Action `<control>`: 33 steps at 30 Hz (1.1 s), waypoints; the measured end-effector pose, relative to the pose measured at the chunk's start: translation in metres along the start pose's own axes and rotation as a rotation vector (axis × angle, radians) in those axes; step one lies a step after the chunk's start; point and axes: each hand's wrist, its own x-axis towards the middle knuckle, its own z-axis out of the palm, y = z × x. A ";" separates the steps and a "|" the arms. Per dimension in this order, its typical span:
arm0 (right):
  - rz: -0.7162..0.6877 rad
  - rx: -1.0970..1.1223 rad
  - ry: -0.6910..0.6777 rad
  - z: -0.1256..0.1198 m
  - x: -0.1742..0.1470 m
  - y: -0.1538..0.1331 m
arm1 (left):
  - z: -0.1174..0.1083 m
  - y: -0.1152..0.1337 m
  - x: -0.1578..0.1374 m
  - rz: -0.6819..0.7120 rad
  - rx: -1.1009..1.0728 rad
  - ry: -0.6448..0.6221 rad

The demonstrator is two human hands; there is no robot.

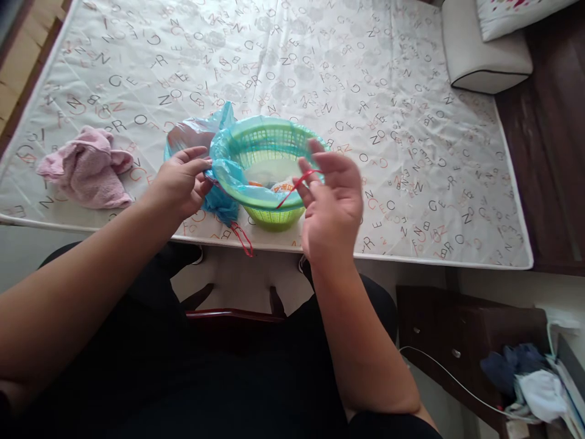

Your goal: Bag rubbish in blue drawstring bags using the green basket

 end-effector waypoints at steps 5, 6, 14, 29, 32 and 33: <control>-0.259 -0.371 -0.343 0.008 0.005 0.005 | -0.002 0.001 0.004 -0.157 -0.136 0.007; -0.312 -0.449 -0.361 0.007 0.008 0.005 | -0.001 0.002 0.004 -0.168 -0.153 0.000; -0.354 -0.588 -0.375 0.000 0.016 0.008 | -0.005 0.007 0.002 -0.177 -0.197 -0.016; -0.152 -0.811 -0.311 -0.044 0.027 -0.014 | -0.019 0.022 0.002 -0.039 0.482 -0.165; -0.128 -0.874 -0.217 -0.064 0.040 0.014 | -0.020 0.021 0.007 -0.106 0.531 -0.204; -0.124 -0.877 -0.153 -0.070 0.043 0.024 | -0.020 0.021 0.009 -0.126 0.517 -0.214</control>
